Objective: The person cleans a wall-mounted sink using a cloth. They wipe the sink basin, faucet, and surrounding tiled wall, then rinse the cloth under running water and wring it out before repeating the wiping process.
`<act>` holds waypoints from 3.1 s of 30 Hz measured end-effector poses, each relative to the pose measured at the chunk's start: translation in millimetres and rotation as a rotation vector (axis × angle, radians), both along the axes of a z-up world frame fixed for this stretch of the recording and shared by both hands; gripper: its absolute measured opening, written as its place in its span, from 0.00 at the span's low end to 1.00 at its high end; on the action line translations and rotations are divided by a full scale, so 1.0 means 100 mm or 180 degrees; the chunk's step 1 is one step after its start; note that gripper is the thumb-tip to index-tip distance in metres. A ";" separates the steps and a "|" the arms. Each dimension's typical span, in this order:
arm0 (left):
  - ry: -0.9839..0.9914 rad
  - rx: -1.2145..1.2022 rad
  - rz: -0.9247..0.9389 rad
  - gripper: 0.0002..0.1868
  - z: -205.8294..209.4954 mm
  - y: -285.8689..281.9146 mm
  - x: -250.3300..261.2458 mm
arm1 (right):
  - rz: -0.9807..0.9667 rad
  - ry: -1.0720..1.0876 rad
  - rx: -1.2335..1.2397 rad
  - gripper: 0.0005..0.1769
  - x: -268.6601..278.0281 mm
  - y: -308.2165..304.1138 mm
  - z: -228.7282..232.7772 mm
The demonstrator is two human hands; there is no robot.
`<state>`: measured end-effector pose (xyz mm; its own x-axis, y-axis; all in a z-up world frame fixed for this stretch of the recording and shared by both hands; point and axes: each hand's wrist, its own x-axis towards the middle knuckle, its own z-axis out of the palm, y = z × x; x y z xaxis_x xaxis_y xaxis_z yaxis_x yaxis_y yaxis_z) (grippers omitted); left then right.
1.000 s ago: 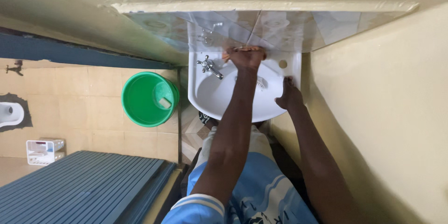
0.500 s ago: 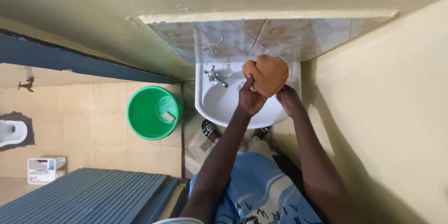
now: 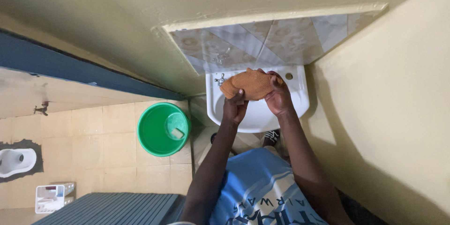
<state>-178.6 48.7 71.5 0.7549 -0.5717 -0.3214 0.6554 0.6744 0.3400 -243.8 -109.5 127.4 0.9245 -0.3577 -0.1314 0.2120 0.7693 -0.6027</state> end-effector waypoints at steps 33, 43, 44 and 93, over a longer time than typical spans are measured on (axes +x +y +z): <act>-0.2602 0.2266 0.1819 0.42 1.46 -0.44 0.75 | -0.0445 0.0860 -0.2581 0.18 0.19 0.04 0.56; -0.7220 0.4852 0.2303 0.24 0.89 -0.45 1.52 | -0.2097 0.0397 -0.4025 0.15 0.61 -0.18 1.43; -0.7239 0.4680 0.2467 0.24 0.85 -0.34 1.68 | -0.2274 0.0311 -0.4338 0.16 0.63 -0.17 1.52; -0.1486 0.4672 0.3071 0.34 -0.74 -0.36 1.75 | -0.2842 -0.0290 -0.6283 0.15 0.98 -0.69 1.42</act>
<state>-3.7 12.3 -2.4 0.7788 0.5926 0.2056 -0.0527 -0.2649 0.9628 -146.0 -178.3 269.1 0.4616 -0.1616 0.8723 0.1309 -0.9601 -0.2472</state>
